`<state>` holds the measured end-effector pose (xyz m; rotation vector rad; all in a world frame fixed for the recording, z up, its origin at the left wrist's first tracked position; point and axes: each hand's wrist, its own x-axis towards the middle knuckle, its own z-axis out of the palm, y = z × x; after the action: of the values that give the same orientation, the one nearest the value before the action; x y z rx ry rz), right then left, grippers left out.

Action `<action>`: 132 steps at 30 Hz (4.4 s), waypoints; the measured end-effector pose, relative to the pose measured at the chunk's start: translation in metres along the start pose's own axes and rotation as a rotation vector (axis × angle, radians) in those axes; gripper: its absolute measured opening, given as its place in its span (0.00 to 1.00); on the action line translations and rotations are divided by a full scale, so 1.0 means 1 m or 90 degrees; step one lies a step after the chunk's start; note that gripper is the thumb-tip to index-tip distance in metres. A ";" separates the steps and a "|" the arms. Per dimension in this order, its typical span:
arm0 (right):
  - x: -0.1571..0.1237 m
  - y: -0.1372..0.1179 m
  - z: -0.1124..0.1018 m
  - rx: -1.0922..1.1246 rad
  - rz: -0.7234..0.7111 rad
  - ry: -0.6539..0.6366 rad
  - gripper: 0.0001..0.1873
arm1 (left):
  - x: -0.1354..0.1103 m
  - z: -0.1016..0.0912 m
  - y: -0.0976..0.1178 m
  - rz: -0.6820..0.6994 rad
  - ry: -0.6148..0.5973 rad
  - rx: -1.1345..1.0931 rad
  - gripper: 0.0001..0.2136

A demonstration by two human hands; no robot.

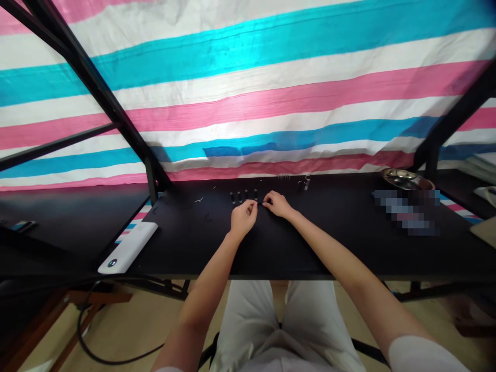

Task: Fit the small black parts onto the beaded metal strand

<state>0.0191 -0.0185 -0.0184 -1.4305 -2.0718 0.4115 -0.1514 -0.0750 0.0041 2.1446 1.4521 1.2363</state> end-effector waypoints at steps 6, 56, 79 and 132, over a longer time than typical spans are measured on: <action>-0.026 -0.005 -0.018 0.259 -0.019 0.000 0.07 | 0.002 -0.001 0.003 -0.059 0.034 -0.059 0.27; -0.035 0.039 -0.082 0.129 0.124 -0.009 0.13 | -0.007 0.001 0.008 0.078 -0.195 -0.154 0.14; -0.022 0.112 -0.050 -0.034 0.255 0.272 0.13 | -0.008 -0.007 0.018 0.151 -0.272 0.043 0.11; -0.048 0.058 -0.075 -0.294 0.420 0.023 0.16 | 0.028 0.010 0.023 -0.099 -0.214 0.270 0.36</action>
<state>0.1204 -0.0461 -0.0056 -2.3817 -1.6802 0.1492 -0.1258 -0.0591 0.0266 2.2937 1.7990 0.5106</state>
